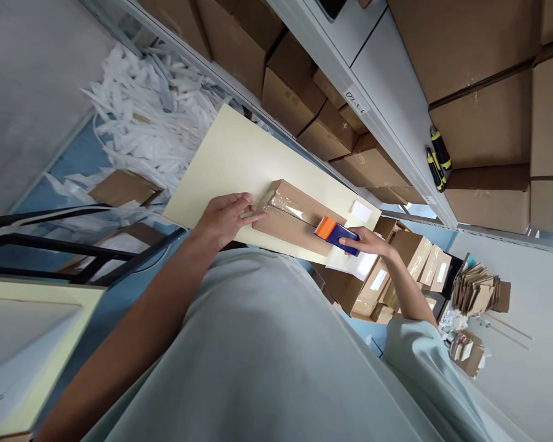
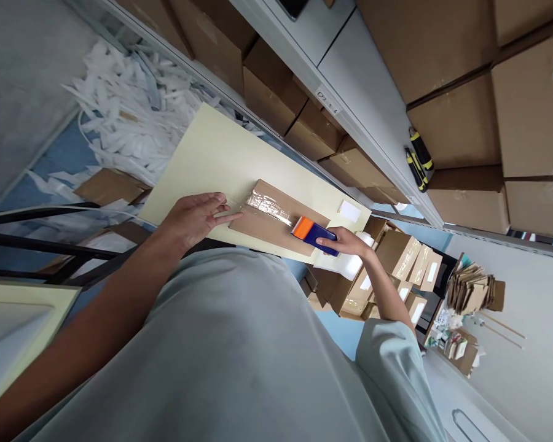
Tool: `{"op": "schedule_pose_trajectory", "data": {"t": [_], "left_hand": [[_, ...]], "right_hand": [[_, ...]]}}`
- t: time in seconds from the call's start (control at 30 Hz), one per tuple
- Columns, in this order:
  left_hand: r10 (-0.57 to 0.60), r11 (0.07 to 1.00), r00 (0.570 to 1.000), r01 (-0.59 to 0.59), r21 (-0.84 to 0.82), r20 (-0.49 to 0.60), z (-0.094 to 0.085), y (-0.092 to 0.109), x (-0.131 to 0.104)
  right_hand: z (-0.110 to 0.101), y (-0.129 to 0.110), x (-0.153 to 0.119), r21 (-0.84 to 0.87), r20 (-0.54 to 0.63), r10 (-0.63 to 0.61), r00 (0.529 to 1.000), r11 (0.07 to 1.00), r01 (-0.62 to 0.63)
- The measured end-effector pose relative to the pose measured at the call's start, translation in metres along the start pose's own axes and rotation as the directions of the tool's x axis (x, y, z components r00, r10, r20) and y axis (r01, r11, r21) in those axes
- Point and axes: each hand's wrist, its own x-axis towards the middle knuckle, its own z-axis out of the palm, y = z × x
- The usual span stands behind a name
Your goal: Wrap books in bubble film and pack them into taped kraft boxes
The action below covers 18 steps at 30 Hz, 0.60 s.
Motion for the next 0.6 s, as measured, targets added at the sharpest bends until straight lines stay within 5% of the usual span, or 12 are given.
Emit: {"op": "schedule_pose_trajectory", "data": {"t": [0.4,0.6], "left_hand": [[0.059,0.972,0.991,-0.031,0.232,-0.117,-0.015,-0.008,0.022],[-0.014,0.961,0.990,0.052,0.270,-0.139,0.004,-0.034,0.054]], "right_hand": [[0.004,0.021,0.015,0.013,0.029,-0.018,0.999,1.000,0.017],[0.006,0.014,0.014,-0.004,0.027,-0.059,0.998,0.998,0.059]]}}
